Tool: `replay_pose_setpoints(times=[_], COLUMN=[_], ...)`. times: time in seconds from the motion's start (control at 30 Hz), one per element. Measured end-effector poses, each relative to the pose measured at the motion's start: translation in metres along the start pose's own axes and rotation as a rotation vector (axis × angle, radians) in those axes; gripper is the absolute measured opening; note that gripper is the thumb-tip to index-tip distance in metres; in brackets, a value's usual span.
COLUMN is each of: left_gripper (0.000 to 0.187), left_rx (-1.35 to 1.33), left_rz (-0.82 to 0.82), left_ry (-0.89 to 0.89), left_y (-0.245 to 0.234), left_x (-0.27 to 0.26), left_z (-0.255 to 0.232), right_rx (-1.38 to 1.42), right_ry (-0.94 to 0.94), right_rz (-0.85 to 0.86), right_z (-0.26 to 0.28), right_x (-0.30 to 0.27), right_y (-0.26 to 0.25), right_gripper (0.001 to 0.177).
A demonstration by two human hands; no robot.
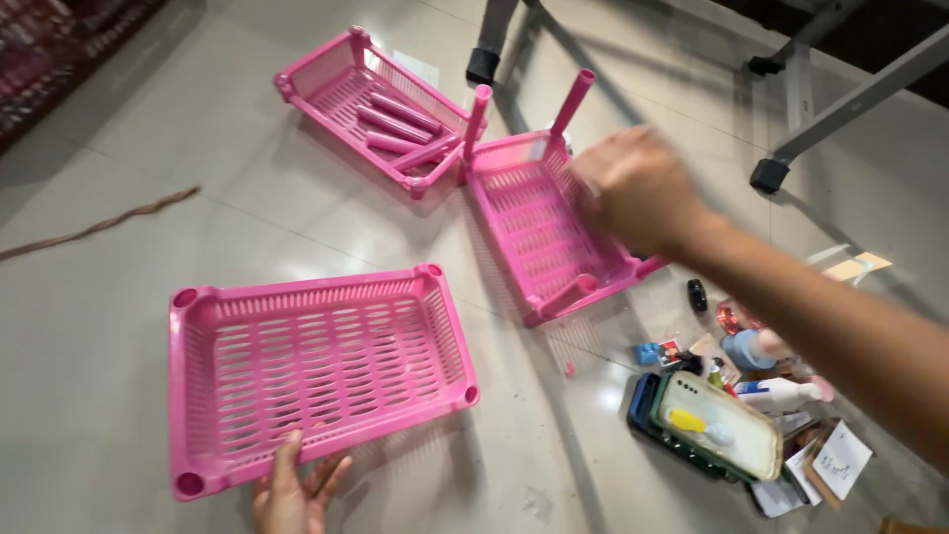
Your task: The person wipes a pink plastic basket with a cloth, then inserts four vertical poles into the basket's corners. They attach a second basket on top to form a two-tier rack and place several small items inside the lower basket.
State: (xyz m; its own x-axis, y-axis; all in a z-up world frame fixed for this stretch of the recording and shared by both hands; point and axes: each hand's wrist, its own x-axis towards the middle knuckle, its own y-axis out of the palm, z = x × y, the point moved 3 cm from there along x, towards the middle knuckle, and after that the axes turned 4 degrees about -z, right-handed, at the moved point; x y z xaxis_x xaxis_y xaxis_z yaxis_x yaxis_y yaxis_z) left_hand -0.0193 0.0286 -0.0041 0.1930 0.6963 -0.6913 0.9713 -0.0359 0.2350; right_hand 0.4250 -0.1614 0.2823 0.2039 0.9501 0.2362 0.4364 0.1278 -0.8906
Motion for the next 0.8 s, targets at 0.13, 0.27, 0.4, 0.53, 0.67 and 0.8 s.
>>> replay_pose_setpoints(times=[0.13,0.27,0.4,0.53,0.67,0.8], left_gripper=[0.048,0.052,0.055,0.059,0.063,0.067], left_rx=[0.201,0.458,0.556,0.613,0.632,0.614], left_rz=[-0.008,-0.01,-0.033,-0.045,-0.049,-0.037], left_ry=[-0.126,-0.151,-0.185,-0.195,-0.195,-0.176], left_y=[-0.003,-0.002,0.002,0.016,0.019,0.004], left_x=[0.007,0.006,0.003,0.007,0.007,0.006], left_z=[0.014,0.048,0.078,0.095,0.106,0.111], right_rx=[0.411,1.324,1.352,1.063,0.913,1.225], right_ry=[0.607,1.15,1.137,0.641,0.633,1.099], right_rz=[0.301,0.522,0.424,0.112,0.153,-0.136], right_z=[-0.112,-0.152,-0.142,-0.119,-0.112,-0.139], right_x=[-0.032,-0.109,-0.157,-0.164,-0.174,-0.179], right_y=[0.061,0.161,0.238,0.279,0.303,0.272], right_gripper=[0.029,0.041,0.053,0.064,0.037,0.025])
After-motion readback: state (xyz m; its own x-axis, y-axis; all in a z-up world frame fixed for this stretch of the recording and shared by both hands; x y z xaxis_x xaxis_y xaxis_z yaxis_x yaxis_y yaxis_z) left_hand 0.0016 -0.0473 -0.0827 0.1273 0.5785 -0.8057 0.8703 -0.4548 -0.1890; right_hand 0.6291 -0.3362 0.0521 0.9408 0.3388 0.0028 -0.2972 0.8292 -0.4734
